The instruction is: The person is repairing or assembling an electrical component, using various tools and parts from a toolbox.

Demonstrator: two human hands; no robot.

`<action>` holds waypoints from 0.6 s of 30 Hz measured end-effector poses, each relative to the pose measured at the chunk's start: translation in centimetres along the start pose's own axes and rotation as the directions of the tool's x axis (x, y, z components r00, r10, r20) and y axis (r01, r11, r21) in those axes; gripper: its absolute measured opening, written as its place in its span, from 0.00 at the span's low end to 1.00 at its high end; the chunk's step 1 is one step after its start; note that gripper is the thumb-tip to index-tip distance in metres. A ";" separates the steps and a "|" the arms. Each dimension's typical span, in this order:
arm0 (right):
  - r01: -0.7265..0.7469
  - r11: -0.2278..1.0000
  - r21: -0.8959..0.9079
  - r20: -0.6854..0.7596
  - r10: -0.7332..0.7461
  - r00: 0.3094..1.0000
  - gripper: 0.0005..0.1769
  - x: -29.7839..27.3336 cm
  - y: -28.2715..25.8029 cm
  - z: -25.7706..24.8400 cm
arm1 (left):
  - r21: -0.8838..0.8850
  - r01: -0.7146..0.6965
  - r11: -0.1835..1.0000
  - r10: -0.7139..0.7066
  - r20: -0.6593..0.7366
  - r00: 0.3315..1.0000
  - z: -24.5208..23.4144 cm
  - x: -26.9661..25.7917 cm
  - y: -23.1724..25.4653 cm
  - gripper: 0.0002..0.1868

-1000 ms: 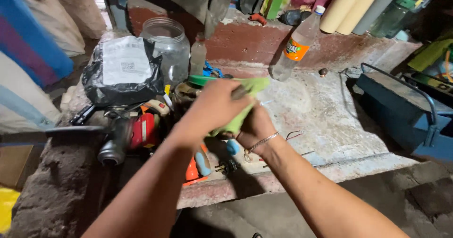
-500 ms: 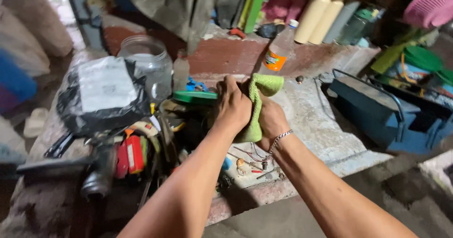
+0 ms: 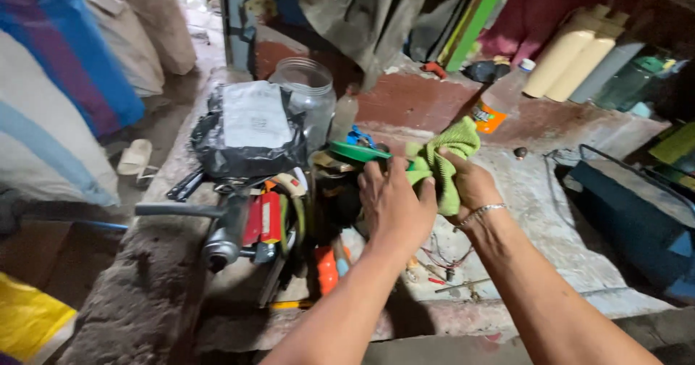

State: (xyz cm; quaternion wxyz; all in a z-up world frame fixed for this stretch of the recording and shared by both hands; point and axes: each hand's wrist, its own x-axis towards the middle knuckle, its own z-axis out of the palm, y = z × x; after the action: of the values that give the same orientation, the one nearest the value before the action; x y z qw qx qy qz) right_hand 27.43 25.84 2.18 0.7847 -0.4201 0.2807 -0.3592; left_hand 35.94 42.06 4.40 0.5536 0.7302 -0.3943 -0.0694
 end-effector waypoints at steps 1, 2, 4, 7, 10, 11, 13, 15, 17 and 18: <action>-0.002 1.000 0.005 0.009 0.001 1.000 0.16 0.4 0.1 -0.5 | 0.008 -0.002 1.000 0.002 -0.007 1.000 -0.9 -0.4 0.3 0.27; -0.009 1.000 0.004 0.026 0.009 1.000 0.14 0.9 0.2 -1.0 | 0.030 -0.075 0.997 0.076 -0.039 0.996 -1.8 -0.7 0.6 0.24; -0.022 1.000 0.006 0.046 0.022 0.999 0.13 0.8 0.4 -0.6 | 0.062 -0.144 0.988 0.148 -0.071 0.986 -2.7 -1.3 0.9 0.21; 0.017 0.997 -0.080 -0.040 -0.020 0.999 0.15 -0.8 0.5 1.8 | 0.105 -0.355 0.929 0.370 -0.196 0.908 -3.1 -1.8 0.9 0.13; 0.012 0.992 -0.124 -0.063 -0.020 0.998 0.17 -1.8 -0.2 4.1 | 0.008 -0.369 0.930 0.368 -0.080 0.926 -4.1 -1.2 1.3 0.10; 0.047 0.991 -0.126 -0.005 -0.048 0.999 0.14 -2.4 -0.3 4.6 | -0.020 -0.200 0.980 0.201 0.090 0.976 -4.5 -1.1 1.6 0.11; 0.081 0.989 -0.127 0.050 -0.075 0.996 0.12 -2.9 -0.6 4.8 | -0.018 -0.023 1.000 0.027 0.265 0.964 -4.5 -0.6 1.4 0.12; 0.196 0.958 -0.210 0.036 -0.193 0.981 0.13 -3.1 -0.7 4.2 | -0.040 -0.021 0.999 0.027 0.165 0.986 -3.8 -0.1 0.6 0.12; 0.167 0.952 -0.255 -0.043 -0.184 0.982 0.14 -3.4 -0.6 3.8 | -0.095 -0.242 0.966 0.239 -0.042 0.970 -2.3 0.0 -0.6 0.11; 0.135 0.945 -0.299 -0.117 -0.177 0.977 0.17 -3.4 -0.6 3.6 | -0.100 -0.460 0.882 0.424 -0.255 0.869 -1.5 0.0 -1.1 0.10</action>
State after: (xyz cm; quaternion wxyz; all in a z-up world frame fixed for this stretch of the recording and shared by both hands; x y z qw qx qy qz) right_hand 27.94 30.02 4.92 0.6620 -0.5245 0.3511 -0.4043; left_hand 37.33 43.26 4.01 0.6519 0.5772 -0.4790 0.1118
